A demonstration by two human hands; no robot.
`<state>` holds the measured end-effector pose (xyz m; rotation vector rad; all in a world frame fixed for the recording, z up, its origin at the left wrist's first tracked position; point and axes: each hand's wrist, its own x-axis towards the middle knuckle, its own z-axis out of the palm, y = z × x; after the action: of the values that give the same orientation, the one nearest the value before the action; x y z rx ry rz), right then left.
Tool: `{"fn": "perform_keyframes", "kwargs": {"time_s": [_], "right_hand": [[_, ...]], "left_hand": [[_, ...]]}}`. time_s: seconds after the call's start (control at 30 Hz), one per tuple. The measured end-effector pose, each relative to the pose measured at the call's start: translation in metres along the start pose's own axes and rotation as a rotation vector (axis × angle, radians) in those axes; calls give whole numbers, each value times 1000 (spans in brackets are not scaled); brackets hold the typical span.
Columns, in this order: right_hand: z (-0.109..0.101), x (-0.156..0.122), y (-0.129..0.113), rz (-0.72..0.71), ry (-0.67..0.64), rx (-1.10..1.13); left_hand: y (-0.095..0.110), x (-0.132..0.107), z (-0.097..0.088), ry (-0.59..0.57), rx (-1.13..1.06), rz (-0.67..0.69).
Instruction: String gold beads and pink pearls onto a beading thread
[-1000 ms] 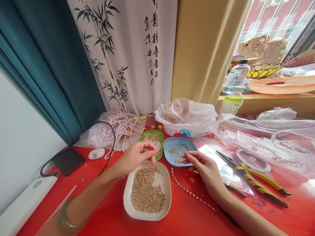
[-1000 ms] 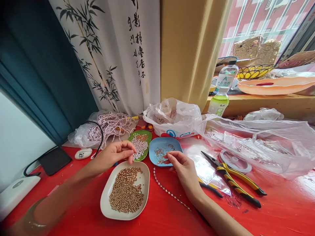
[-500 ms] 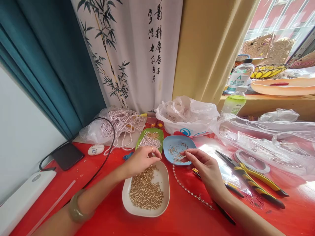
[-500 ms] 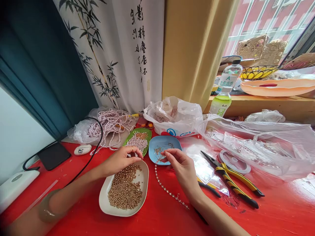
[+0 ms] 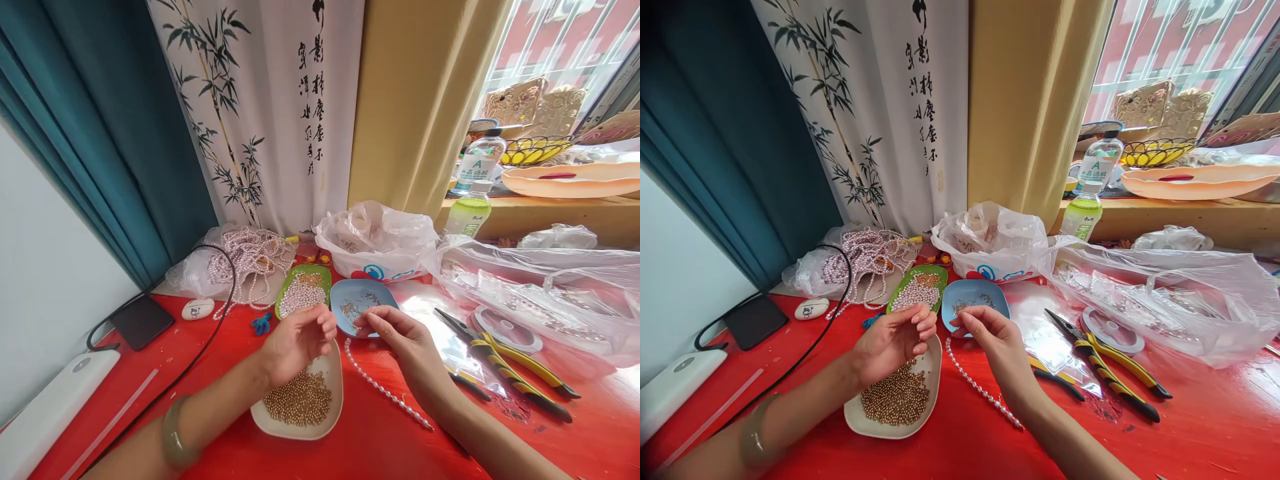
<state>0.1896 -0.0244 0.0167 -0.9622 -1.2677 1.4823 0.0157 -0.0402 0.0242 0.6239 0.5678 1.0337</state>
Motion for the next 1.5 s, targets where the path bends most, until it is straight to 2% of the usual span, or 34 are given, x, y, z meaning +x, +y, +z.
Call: {"fn": "perform_keyframes", "kwargs": {"time_s": [0.13,0.37,0.5,0.93,1.23,1.5], "right_hand": [[-1,3,10,62,-79,198],[-6,10,17,244,-240,822],[-7,8,17,253,-299,967],[-8,5,15,309,-376,1045],[-7,5,16,312,-389,1040],[-7,8,18,310,-383,990]], "left_hand": [[-2,2,-5,-52,-138,-4],[-1,0,-4,-94,-275,-24],[-2,0,-4,-90,-296,-27],[-1,2,-4,-31,-291,-35],[-3,-1,-1,-34,-309,-46],[-4,2,-6,-69,-308,-64]]}}
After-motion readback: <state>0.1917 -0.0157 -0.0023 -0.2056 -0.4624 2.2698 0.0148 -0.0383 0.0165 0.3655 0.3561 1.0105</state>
